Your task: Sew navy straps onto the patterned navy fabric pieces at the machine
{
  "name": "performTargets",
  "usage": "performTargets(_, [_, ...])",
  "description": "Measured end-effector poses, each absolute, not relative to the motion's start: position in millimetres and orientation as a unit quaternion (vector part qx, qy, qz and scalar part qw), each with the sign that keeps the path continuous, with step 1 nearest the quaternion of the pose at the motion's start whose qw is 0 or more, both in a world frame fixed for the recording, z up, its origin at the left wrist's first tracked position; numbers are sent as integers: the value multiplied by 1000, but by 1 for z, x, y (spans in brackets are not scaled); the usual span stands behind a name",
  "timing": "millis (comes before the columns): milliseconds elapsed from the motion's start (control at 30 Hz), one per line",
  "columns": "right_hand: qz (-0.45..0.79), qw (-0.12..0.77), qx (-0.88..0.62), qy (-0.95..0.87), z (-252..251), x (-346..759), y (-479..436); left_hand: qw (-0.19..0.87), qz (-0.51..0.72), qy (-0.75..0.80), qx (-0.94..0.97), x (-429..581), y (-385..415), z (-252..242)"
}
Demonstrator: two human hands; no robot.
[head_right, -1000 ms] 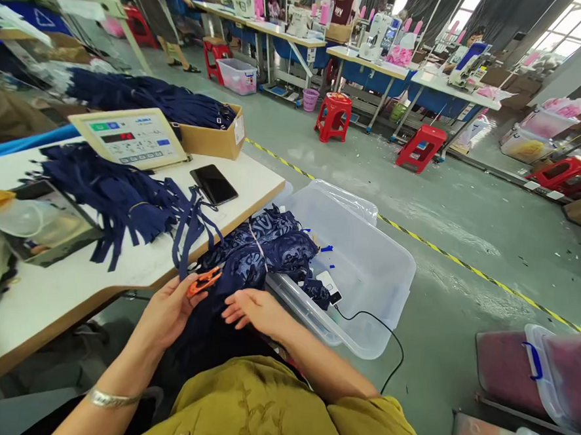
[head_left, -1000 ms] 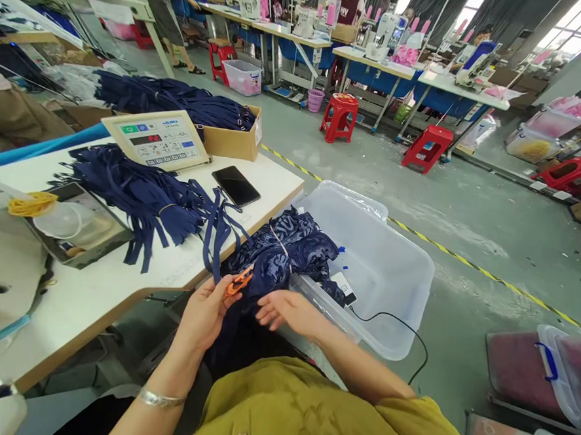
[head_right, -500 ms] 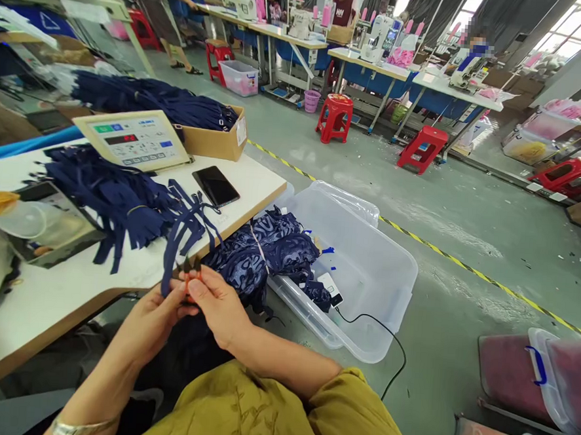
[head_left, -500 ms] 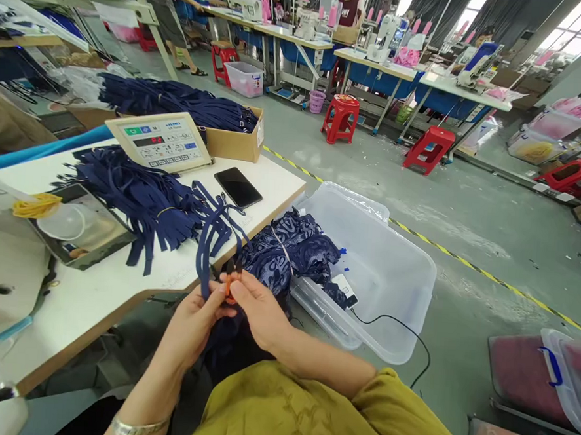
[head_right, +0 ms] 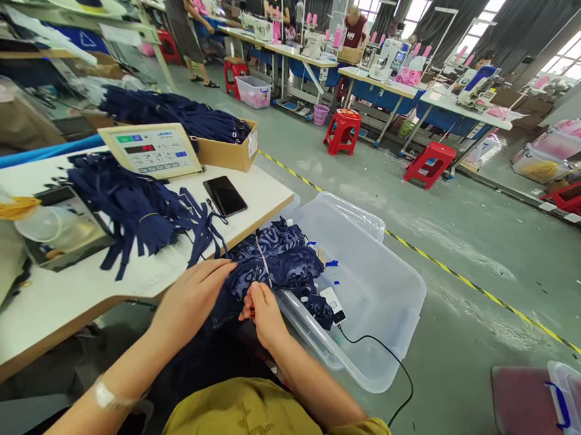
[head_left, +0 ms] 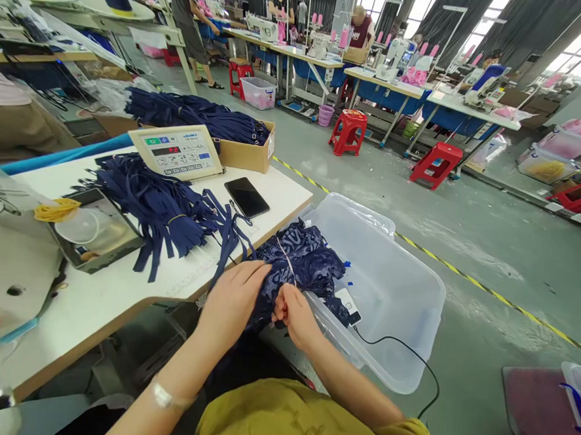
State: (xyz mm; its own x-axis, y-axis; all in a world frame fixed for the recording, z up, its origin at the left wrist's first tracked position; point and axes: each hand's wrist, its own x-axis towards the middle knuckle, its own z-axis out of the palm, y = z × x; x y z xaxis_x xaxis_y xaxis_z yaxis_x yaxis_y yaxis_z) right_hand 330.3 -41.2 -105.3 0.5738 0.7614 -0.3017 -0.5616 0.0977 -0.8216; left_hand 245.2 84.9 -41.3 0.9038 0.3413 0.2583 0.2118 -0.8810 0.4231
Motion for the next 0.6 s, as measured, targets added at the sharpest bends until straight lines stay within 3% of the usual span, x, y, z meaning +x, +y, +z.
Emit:
performTargets(167, [341,679,-605,-239,-94,357,-52,212,66,97,970,330,109,-72])
performTargets(333, [288,478,-733,-389,-77,412,-51,200,4,95,975,350,131,-88])
performTargets(600, [284,360,-731,-505,-77,467,-7,252,-12,87,964,351,155,-91])
